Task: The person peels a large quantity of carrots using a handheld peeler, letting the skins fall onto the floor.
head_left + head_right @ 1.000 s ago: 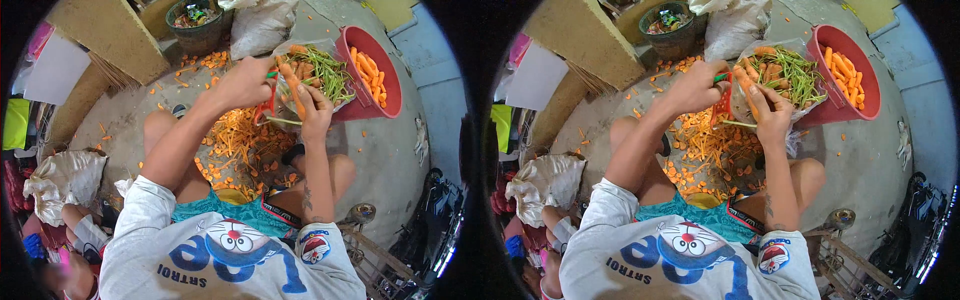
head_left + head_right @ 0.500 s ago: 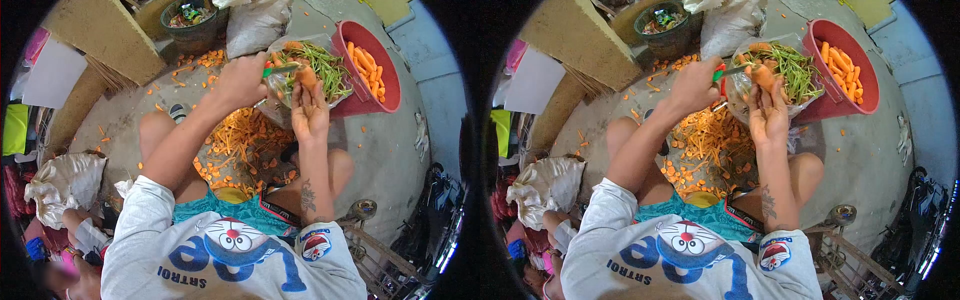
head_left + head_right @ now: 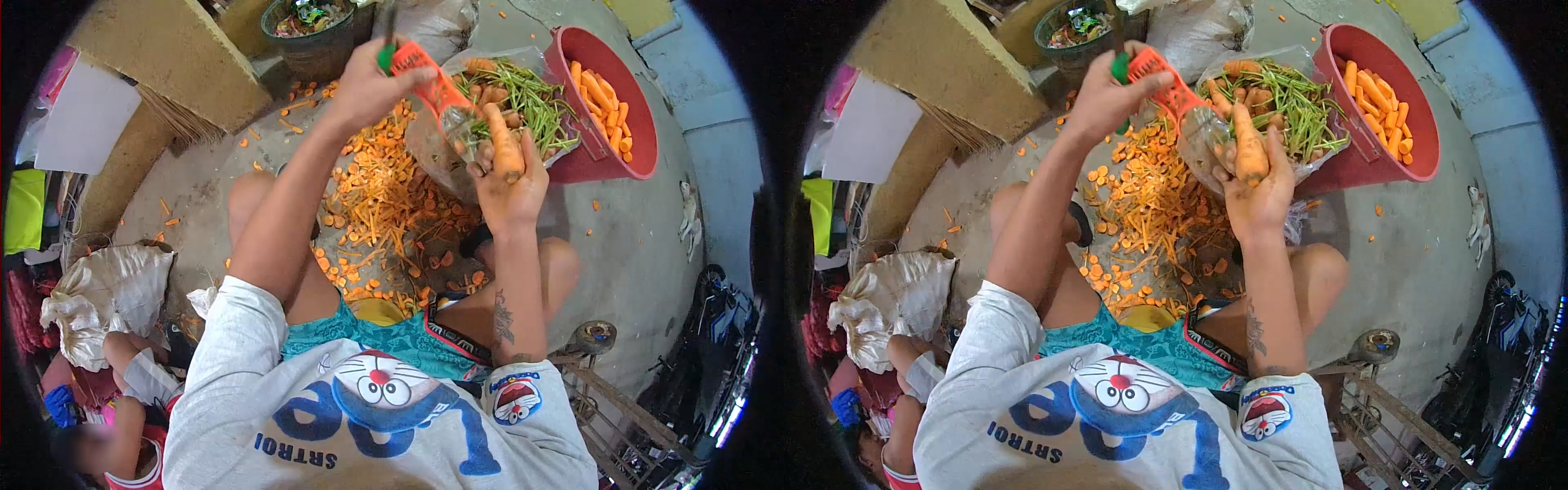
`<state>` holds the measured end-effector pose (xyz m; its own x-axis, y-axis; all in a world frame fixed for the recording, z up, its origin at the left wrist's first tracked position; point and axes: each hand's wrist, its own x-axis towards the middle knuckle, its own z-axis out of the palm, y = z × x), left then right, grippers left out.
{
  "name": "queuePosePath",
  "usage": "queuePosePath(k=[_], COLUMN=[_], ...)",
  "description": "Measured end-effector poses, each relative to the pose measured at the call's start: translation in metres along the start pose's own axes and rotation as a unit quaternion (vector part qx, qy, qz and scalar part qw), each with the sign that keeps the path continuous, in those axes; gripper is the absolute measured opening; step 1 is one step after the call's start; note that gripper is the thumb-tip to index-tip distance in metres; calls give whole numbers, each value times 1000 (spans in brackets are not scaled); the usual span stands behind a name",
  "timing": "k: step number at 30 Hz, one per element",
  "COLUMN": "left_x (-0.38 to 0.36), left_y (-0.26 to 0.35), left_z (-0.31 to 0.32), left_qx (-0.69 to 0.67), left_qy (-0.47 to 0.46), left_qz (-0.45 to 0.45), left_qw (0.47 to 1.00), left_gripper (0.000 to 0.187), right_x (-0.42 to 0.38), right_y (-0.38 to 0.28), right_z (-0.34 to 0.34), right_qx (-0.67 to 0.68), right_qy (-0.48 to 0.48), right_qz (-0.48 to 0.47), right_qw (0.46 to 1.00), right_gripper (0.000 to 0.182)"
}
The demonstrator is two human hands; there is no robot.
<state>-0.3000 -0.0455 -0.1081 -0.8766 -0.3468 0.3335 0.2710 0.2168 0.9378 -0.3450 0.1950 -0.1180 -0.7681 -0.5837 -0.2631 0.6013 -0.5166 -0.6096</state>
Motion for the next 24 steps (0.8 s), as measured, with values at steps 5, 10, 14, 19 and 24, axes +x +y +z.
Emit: queuePosePath(k=[5, 10, 14, 19, 24], left_x=[-12, -23, -1, 5, -23], left_y=[9, 12, -5, -1, 12], left_z=[17, 39, 14, -2, 37], left_qx=[-141, -102, -38, -112, -63], left_qy=[-18, -80, 37, 116, -23], left_qz=[-77, -49, 69, -17, 120], left_qw=[987, 990, 996, 987, 991], left_gripper=[25, 28, 27, 24, 18], right_x=[4, -4, -8, -6, -18], right_y=[11, 16, 14, 8, 8], right_z=[0, 20, 12, 1, 27], right_qx=[-44, -56, -84, -50, -143], right_qy=[-21, 40, -9, -134, -19], right_qz=[-15, -37, -42, 18, -62], right_qw=[999, 997, 996, 990, 988], right_gripper=[34, 40, 43, 44, 47])
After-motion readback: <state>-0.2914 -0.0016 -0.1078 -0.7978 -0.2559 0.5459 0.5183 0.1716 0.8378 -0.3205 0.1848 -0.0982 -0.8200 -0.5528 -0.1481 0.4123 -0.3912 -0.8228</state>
